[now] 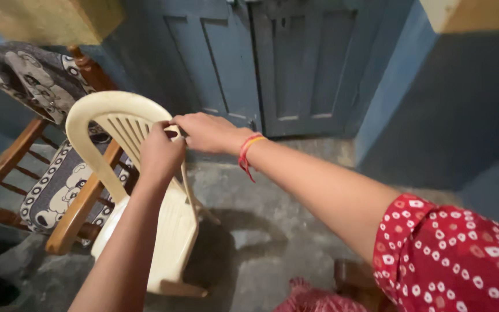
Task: The person moves several white plastic chairs and a wooden chair with a teddy bear cushion around a room. They lift and reposition the chairs one by one, adjusting their placement near a bed and other furniture.
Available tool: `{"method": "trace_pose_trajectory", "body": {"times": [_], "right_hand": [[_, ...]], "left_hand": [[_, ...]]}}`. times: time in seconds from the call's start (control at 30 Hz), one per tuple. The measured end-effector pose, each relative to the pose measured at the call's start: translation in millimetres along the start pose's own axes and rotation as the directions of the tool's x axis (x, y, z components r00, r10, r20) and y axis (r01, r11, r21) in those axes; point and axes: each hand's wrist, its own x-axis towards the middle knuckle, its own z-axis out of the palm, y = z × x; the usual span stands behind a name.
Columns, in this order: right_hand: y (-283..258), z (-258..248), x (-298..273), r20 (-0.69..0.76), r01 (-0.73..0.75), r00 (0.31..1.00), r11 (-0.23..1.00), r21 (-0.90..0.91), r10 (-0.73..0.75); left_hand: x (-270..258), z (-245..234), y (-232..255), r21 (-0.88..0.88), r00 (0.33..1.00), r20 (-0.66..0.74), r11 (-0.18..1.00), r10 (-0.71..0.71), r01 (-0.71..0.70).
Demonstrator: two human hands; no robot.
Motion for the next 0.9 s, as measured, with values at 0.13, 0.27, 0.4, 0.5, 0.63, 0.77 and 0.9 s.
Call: {"method": "trace_pose_trajectory", "body": {"times": [0.13,0.27,0.4,0.5,0.63,0.77,0.9], "right_hand": [[40.2,-8.3,29.7,-0.061,0.092,0.994,0.996,0.017,-0.09],[60.9,0.5,48.4,-0.13,0.1,0.987,0.994,0.047,-0.093],[77.7,2.2,68.8,-0.172,0.141,0.976,0.988,0.056,-0.13],[87.4,-3.1,82.0,-0.162,0.144,0.978,0.988,0.05,-0.134],[95.6,-9.7,102.4,-0.145,0.158,0.978,0.987,0.034,-0.151],[98.5,-7.0,124.3,-0.113,0.134,0.985,0.991,0.025,-0.13],[101.5,3.4,141.3,-0.104,0.118,0.988,0.993,0.028,-0.115]], "left_hand": [[28.0,15.9,11.4,0.03,0.998,0.001,0.997,-0.065,0.065],[45.9,25.1,17.9,0.057,0.995,-0.008,0.993,-0.102,0.102],[67.8,28.8,17.9,0.037,0.996,-0.009,0.995,-0.091,0.091],[89.6,34.8,15.9,0.042,0.997,-0.048,0.997,-0.061,0.063],[113.2,39.7,10.0,0.019,0.995,-0.05,0.996,-0.082,0.083],[132.4,35.5,-1.9,0.037,0.996,-0.047,0.997,-0.072,0.074],[149.5,33.4,-11.6,0.054,0.996,-0.05,0.995,-0.076,0.079]]}}
